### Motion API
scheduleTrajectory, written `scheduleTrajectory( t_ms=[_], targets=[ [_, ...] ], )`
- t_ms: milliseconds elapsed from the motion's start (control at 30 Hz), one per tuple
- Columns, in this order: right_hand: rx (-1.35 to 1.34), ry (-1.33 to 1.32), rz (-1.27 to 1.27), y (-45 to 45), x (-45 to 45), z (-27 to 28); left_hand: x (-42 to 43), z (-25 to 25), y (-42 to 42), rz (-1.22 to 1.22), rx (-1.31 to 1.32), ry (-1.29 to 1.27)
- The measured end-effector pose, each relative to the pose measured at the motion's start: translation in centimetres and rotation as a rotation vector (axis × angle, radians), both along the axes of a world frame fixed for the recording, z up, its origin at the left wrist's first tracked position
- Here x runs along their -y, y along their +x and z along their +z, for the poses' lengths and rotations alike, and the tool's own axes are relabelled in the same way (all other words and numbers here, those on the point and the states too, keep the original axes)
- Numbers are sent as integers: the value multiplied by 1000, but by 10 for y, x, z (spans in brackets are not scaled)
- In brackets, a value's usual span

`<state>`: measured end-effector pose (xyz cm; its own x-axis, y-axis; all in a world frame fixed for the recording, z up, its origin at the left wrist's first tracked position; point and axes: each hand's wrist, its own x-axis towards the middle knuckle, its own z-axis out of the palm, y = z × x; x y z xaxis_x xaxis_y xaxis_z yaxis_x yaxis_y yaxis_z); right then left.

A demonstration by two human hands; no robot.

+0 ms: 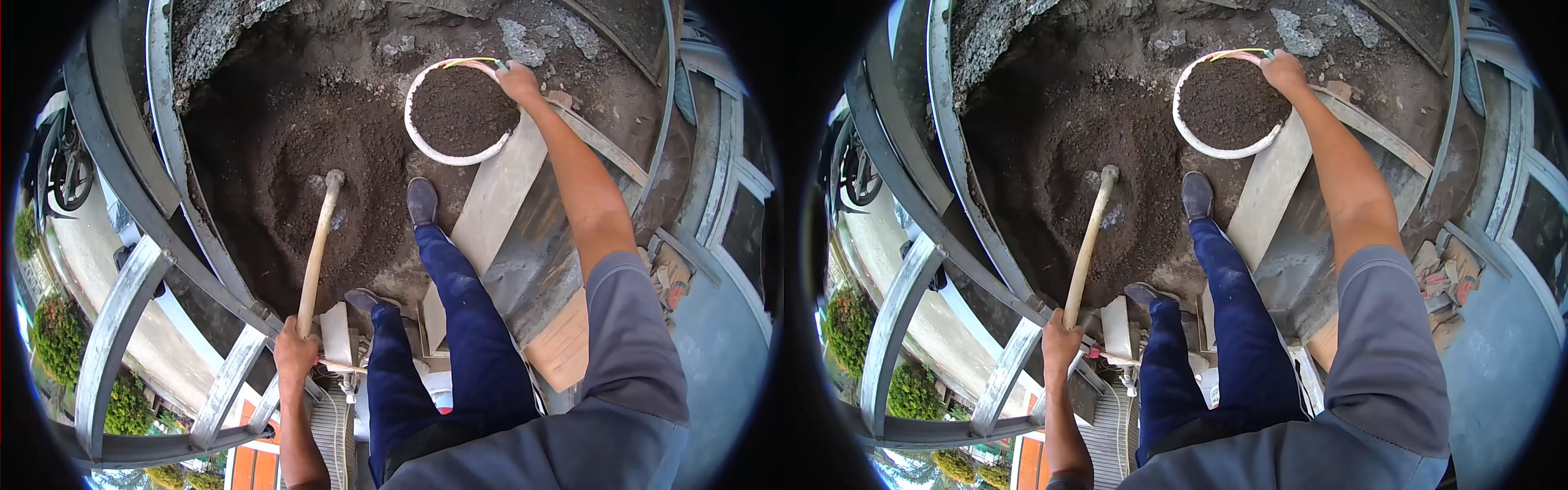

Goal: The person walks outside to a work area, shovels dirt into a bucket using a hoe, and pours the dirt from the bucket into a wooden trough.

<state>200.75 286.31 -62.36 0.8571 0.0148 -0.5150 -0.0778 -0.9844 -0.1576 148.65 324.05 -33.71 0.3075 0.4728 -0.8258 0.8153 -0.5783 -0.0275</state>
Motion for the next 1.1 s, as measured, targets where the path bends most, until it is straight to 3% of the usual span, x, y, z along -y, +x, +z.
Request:
scheduleTrajectory(
  t_ms=[100, 200, 267, 367, 533, 600, 800, 967, 1033, 1100],
  targets=[
    [-22, -36, 54, 28, 15, -59, -2, 0, 5, 18, -36, 5],
    [-162, -64, 75, 30, 5, -55, -2, 1, 6, 25, -34, 7],
    [-108, -65, 58, 24, 1, -49, -5, -2, 3, 23, -42, 7],
    [-90, 39, 24, -2, -14, 0, -8, -4, 2, 14, -61, 0],
    [-519, 323, -172, -80, -56, 73, -12, -2, 6, -3, -65, -1],
    [-433, 301, -73, -107, -63, 62, -11, -2, 5, -8, -67, 1],
    [-389, 320, 23, -112, -75, 108, -13, 0, 2, -16, -76, 4],
    [-411, 400, 63, -136, -75, 229, -9, -10, -2, -138, -83, -33],
    [-375, 434, 106, -148, -73, 281, 7, -23, 6, -268, 407, 93],
    [-401, 504, 62, -164, -72, 335, 24, -39, 49, -112, 655, -73]
  ],
)
